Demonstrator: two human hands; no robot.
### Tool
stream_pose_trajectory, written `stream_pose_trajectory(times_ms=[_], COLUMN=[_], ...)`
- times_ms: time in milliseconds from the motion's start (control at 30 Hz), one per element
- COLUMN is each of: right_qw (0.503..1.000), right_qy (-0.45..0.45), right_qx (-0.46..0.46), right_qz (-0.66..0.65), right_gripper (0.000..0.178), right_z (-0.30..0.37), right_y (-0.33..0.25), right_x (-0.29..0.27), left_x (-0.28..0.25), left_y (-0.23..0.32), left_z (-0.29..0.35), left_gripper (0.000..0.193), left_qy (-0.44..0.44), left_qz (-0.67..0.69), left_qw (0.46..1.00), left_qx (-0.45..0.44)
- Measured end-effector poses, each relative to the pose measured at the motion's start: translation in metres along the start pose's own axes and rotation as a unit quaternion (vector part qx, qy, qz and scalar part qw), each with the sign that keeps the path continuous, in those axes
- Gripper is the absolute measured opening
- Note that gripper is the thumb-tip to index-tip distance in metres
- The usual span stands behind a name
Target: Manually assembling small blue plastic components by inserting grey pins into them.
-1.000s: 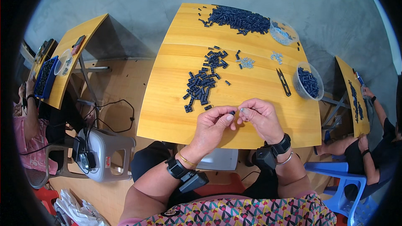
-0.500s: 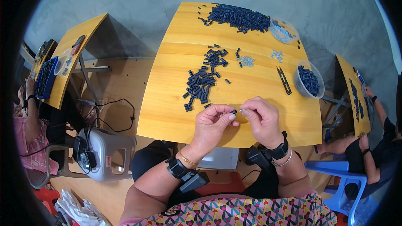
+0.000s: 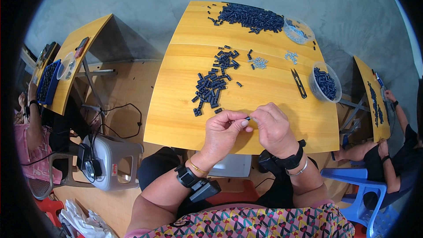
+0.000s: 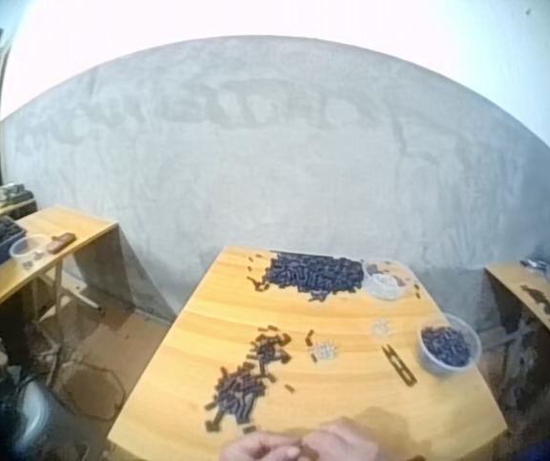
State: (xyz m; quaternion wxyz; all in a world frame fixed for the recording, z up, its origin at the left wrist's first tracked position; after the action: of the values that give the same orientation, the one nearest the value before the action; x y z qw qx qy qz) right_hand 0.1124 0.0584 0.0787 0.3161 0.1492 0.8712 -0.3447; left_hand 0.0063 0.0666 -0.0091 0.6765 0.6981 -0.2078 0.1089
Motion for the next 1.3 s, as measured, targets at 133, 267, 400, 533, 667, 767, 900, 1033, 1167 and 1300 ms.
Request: stream_pose_trajectory(times_ms=[133,267,400,533,667,767,900,1033,1167,1300], right_qw=[1.0,1.0,0.995,0.989,0.993,0.995,0.999,0.999,0.995,0.947], right_qy=[-0.005,-0.006,0.03,0.061,0.047,0.034,-0.018,-0.032,-0.008,-0.034], right_qx=[0.001,0.006,0.035,0.074,0.061,0.038,-0.014,-0.003,0.037,0.211], right_qz=[0.015,-0.01,-0.093,-0.109,-0.092,-0.081,-0.029,0.01,-0.089,-0.241], right_gripper=[0.023,0.022,0.019,0.017,0.016,0.02,0.026,0.028,0.025,0.014], right_z=[0.0,0.0,0.002,0.003,0.003,0.002,-0.002,0.004,0.004,0.011], right_y=[-0.005,-0.004,0.007,0.011,0.01,0.006,-0.008,-0.016,-0.008,0.047], right_x=[0.001,0.002,0.002,-0.002,-0.002,0.0,0.001,0.011,0.012,0.007], left_x=[0.0,-0.001,-0.002,-0.005,-0.004,-0.004,-0.004,-0.007,-0.008,-0.002], left_y=[0.0,0.0,-0.003,-0.004,-0.006,-0.005,-0.003,-0.005,-0.005,-0.005], left_z=[0.001,0.001,-0.001,-0.002,-0.003,-0.003,-0.002,-0.001,-0.003,0.0], left_gripper=[0.009,0.008,0.008,0.008,0.007,0.009,0.009,0.007,0.006,0.006], left_qy=[0.01,0.005,0.003,0.001,0.0,0.009,0.003,0.029,0.034,-0.022], left_qz=[-0.015,-0.023,0.016,0.089,0.089,0.087,0.08,0.038,0.058,0.088], left_qw=[1.0,1.0,0.999,0.996,0.995,0.995,0.996,0.998,0.997,0.994], left_qx=[0.004,0.0,-0.05,-0.032,-0.043,-0.049,-0.031,-0.034,-0.035,-0.057])
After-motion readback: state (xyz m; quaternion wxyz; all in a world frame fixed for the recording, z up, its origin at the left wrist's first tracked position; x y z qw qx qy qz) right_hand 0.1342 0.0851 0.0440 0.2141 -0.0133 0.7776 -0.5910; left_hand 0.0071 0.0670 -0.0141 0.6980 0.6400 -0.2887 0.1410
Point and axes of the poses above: each hand's wrist, its own z-axis away from the middle knuckle, its own x-axis out of the palm, y = z × x, the point moved 7 cm from there along -z, towards the middle knuckle, and after that the axes turned 8 degrees about -z, right-handed, at the moved point
